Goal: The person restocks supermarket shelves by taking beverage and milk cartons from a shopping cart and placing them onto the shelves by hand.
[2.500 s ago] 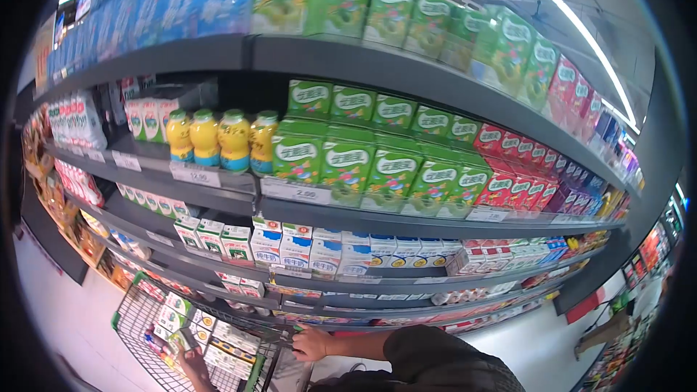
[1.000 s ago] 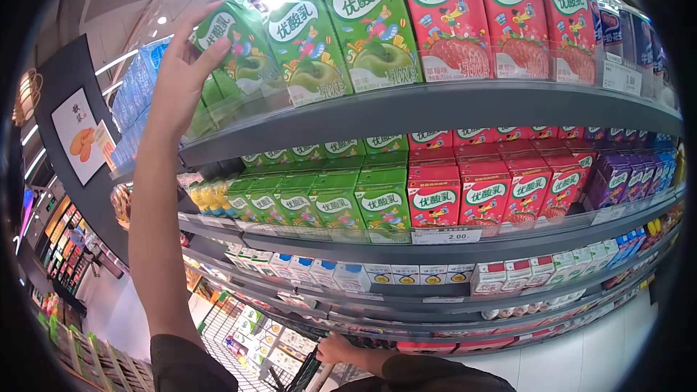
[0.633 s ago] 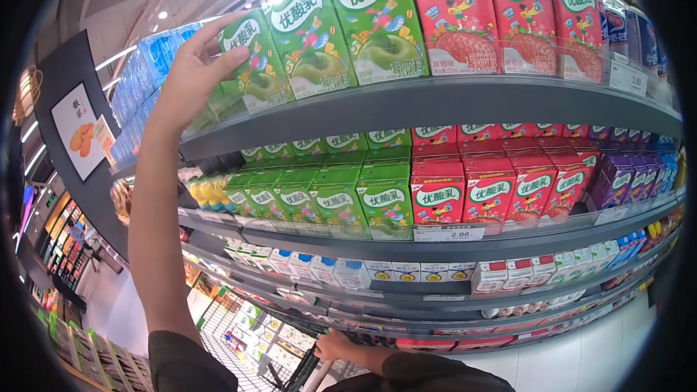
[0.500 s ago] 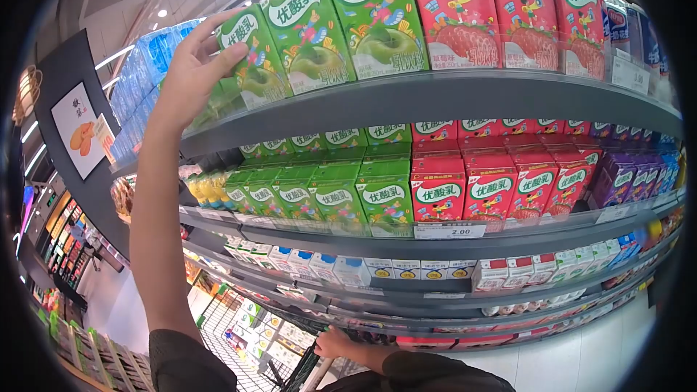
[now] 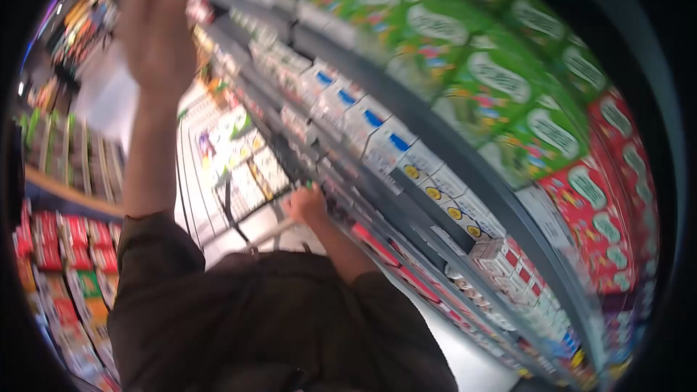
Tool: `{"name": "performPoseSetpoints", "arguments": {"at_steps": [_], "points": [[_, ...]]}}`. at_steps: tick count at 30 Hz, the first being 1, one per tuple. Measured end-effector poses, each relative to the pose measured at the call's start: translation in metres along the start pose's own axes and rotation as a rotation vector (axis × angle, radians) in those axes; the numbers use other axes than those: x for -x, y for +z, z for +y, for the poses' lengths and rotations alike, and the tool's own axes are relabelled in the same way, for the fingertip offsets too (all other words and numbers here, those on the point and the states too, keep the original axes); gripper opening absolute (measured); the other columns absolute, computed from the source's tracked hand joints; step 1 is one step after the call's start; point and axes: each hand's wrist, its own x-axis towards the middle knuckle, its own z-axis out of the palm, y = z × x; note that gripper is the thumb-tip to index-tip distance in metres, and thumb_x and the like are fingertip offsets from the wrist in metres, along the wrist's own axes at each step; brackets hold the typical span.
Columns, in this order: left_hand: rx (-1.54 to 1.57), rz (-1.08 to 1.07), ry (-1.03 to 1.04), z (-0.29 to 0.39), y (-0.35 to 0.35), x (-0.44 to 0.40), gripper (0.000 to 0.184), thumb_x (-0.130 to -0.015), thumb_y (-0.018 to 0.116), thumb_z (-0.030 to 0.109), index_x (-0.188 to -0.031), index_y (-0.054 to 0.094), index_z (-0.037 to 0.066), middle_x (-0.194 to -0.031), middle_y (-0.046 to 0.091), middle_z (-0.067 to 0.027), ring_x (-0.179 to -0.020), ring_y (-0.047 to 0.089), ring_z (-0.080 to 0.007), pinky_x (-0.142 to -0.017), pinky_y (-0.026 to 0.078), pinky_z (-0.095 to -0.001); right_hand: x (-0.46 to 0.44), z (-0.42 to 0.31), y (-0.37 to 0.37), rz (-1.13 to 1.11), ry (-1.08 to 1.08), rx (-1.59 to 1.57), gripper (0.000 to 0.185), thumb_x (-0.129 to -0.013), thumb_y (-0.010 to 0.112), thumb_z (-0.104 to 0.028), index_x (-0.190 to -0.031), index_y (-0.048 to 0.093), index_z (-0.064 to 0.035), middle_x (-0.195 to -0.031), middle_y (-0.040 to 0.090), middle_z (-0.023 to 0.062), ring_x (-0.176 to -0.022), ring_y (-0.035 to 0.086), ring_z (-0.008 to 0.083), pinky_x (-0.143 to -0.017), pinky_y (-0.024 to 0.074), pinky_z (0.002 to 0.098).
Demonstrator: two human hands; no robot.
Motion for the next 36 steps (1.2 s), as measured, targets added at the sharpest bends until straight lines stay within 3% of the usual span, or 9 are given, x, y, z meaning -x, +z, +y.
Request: {"name": "performPoseSetpoints", "arguments": {"at_steps": [1, 5, 8, 13, 15, 19, 27, 33, 36], "points": [[0.349, -0.001, -0.154, -0.002, 0.01, 0.042, 0.017, -0.104, 0.054, 0.012, -0.108, 0.065, -0.001, -0.087, 0.066, -0.0056, -0.083, 0.061, -0.0142, -0.076, 0.047, -0.0293, 0.002, 0.003, 0.01, 0.08, -0.013, -0.016, 0.037, -0.086, 0.06, -0.038, -0.071, 0.074, -0.0068, -0.077, 0.07, 0.0168, -0.077, 0.067, 0.0369, -0.094, 0.0465, 0.0542], [0.127, -0.307, -1.228, -0.088, -0.003, 0.321, 0.03, -0.1, 0.057, 0.028, -0.097, 0.067, 0.0, -0.078, 0.064, -0.007, -0.075, 0.061, -0.0157, -0.069, 0.05, -0.0344, -0.003, -0.01, -0.013, -0.054, 0.009, 0.092, 0.035, -0.087, 0.06, -0.035, -0.071, 0.072, -0.0058, -0.076, 0.069, 0.0165, -0.076, 0.068, 0.0345, -0.101, 0.0461, 0.0515], [-0.287, -1.006, -1.328, -0.111, -0.059, 0.551, 0.034, -0.092, 0.058, 0.027, -0.088, 0.071, -0.005, -0.093, 0.07, -0.0296, -0.091, 0.069, -0.0447, -0.082, 0.055, -0.0509, -0.002, -0.009, -0.012, -0.044, 0.013, -0.044, 0.034, -0.088, 0.06, -0.033, -0.068, 0.07, -0.0072, -0.075, 0.068, 0.015, -0.075, 0.066, 0.0349, -0.105, 0.0435, 0.0528], [-0.252, -0.894, -1.818, -0.058, -0.089, 0.607, 0.036, -0.085, 0.066, 0.033, -0.095, 0.075, -0.001, -0.094, 0.073, -0.0258, -0.093, 0.071, -0.0393, -0.086, 0.056, -0.0451, -0.003, -0.01, -0.011, -0.019, -0.016, -0.047, 0.034, -0.088, 0.061, -0.032, -0.064, 0.066, -0.0087, -0.071, 0.064, 0.0124, -0.072, 0.065, 0.0347, -0.107, 0.0416, 0.0529], [-0.268, -0.812, -1.665, -0.061, -0.077, 0.618, 0.04, -0.086, 0.069, 0.037, -0.099, 0.074, -0.001, -0.1, 0.072, -0.0268, -0.097, 0.071, -0.0411, -0.086, 0.055, -0.046, -0.003, -0.008, -0.009, -0.012, -0.055, -0.02, 0.032, -0.087, 0.064, -0.029, -0.061, 0.063, -0.0094, -0.069, 0.062, 0.0106, -0.07, 0.063, 0.0342, -0.103, 0.0434, 0.0519], [-0.123, -1.304, -1.752, -0.07, -0.051, 0.595, 0.05, -0.094, 0.054, 0.041, -0.122, 0.069, 0.003, -0.13, 0.067, -0.0225, -0.122, 0.064, -0.0377, -0.103, 0.049, -0.0492, -0.006, -0.009, -0.01, -0.016, -0.088, 0.002, 0.03, -0.084, 0.067, -0.025, -0.061, 0.059, -0.0087, -0.067, 0.06, 0.0093, -0.069, 0.06, 0.0336, -0.099, 0.0452, 0.0501], [-0.017, -1.412, -1.812, -0.094, -0.026, 0.641, 0.058, -0.088, 0.054, 0.032, -0.138, 0.059, 0.005, -0.14, 0.06, -0.0244, -0.131, 0.057, -0.0418, -0.109, 0.045, -0.0487, -0.01, -0.011, -0.012, -0.102, -0.069, 0.026, 0.027, -0.083, 0.067, -0.023, -0.062, 0.06, -0.0076, -0.065, 0.058, 0.0105, -0.067, 0.059, 0.0345, -0.099, 0.0436, 0.0521], [-0.09, -1.4, -1.786, -0.164, -0.015, 0.66, 0.065, -0.088, 0.062, 0.035, -0.142, 0.051, 0.001, -0.136, 0.062, -0.0251, -0.128, 0.06, -0.0393, -0.106, 0.049, -0.0494, -0.011, -0.012, -0.014, -0.199, -0.017, 0.022, 0.026, -0.083, 0.064, -0.027, -0.065, 0.061, -0.009, -0.072, 0.059, 0.0102, -0.074, 0.062, 0.0328, -0.107, 0.039, 0.0575], [-0.174, -0.976, -1.786, -0.235, -0.006, 0.647, 0.071, -0.084, 0.074, 0.041, -0.138, 0.053, 0.0, -0.129, 0.064, -0.0296, -0.119, 0.065, -0.0392, -0.099, 0.053, -0.0504, -0.01, -0.008, -0.013, -0.234, -0.017, 0.033, 0.025, -0.083, 0.065, -0.027, -0.066, 0.061, -0.0088, -0.074, 0.059, 0.0098, -0.078, 0.064, 0.0321, -0.105, 0.0399, 0.0583]]}}
